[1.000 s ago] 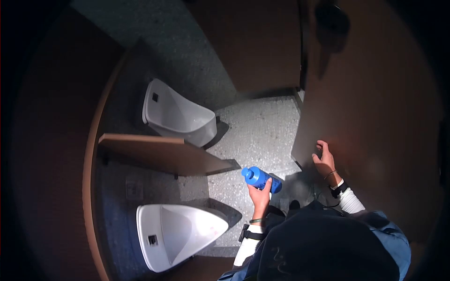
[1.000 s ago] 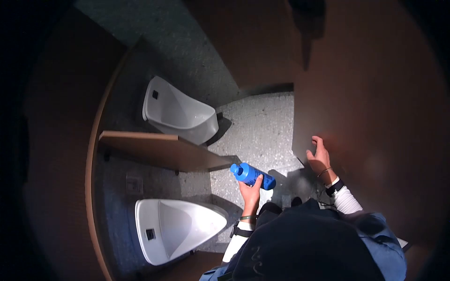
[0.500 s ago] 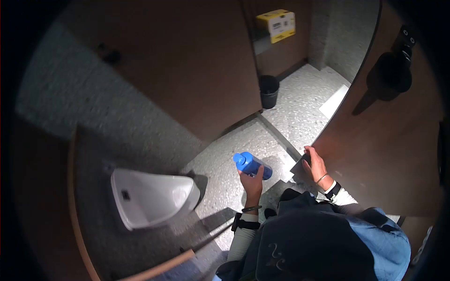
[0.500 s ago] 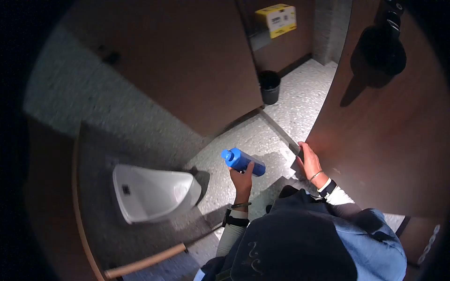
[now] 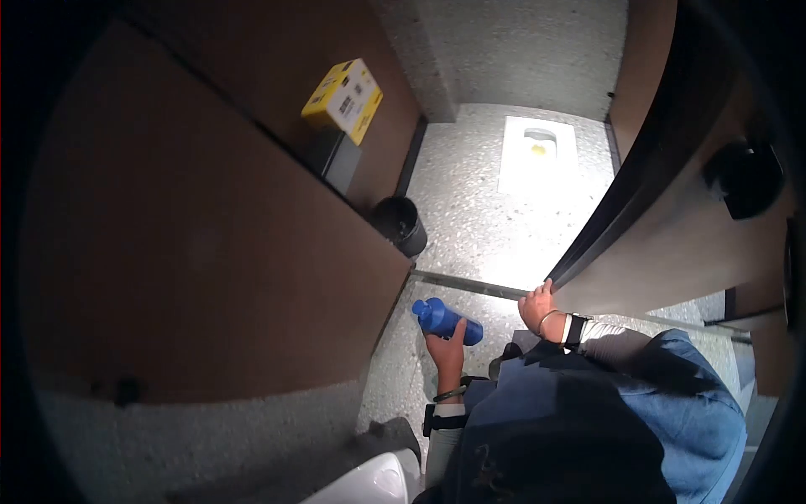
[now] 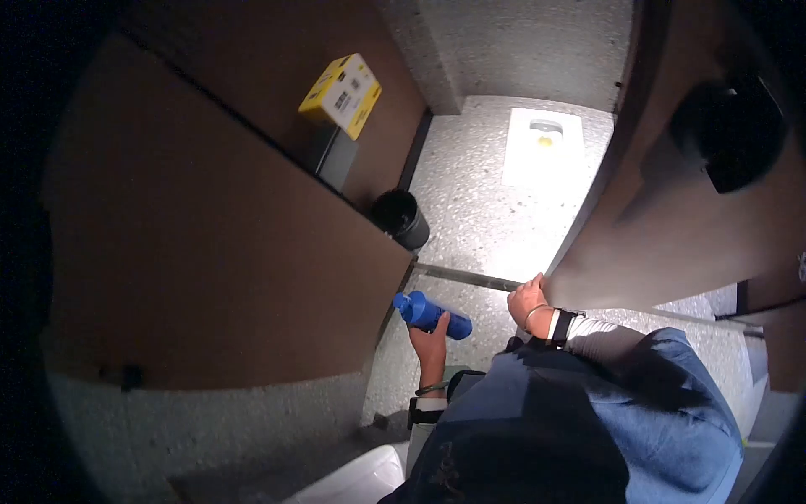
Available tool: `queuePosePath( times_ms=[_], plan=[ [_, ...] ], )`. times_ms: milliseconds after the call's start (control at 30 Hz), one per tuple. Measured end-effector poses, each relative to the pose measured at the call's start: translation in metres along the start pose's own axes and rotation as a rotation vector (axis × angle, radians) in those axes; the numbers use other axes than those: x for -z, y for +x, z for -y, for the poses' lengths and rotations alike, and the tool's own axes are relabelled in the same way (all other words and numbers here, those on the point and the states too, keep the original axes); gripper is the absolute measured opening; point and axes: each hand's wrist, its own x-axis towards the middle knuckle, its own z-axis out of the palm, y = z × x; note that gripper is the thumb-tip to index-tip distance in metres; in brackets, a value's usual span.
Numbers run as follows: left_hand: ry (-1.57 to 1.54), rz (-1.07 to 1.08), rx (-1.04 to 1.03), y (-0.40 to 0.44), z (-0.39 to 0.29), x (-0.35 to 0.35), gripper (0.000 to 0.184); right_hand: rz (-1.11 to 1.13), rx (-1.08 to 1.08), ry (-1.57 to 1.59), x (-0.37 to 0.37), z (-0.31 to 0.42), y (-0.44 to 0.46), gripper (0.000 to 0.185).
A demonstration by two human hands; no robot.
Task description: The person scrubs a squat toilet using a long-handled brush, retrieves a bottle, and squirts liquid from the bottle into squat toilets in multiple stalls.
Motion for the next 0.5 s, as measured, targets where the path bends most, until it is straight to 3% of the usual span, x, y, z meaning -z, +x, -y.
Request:
queuePosePath(
  times_ms=[67,200,267,400,433,467,500],
  plan=[
    [0.011,0.084,-0.002,0.023,-0.007,-0.01,0.064,0.183,-0.105,0.04,0.017,0.0,0.008,0.017],
    [-0.007,0.33,-0.012,0.068,0.002,-0.021,0.068,0.164,-0.277,0.051,0.002,0.01,0.013,0.014],
    [0.028,0.481,-0.018,0.087,-0.019,-0.024,0.07,0.138,-0.41,0.275,-0.009,0.02,0.0,0.016],
    [0.022,0.67,-0.115,0.118,-0.048,-0.018,0.068,0.397,-0.724,0.461,-0.004,0.046,-0.042,0.02],
    [0.001,0.7,-0.108,0.149,-0.048,-0.008,0.066,0.483,-0.772,0.334,-0.03,0.063,-0.034,0.02],
    [0.15,0.7,-0.162,0.159,-0.055,-0.005,0.068,0.68,-0.727,0.228,-0.039,0.066,-0.041,0.021],
    [0.184,0.713,-0.167,0.168,-0.056,-0.004,0.067,0.639,-0.722,0.4,-0.023,0.064,-0.048,0.021]
  ],
)
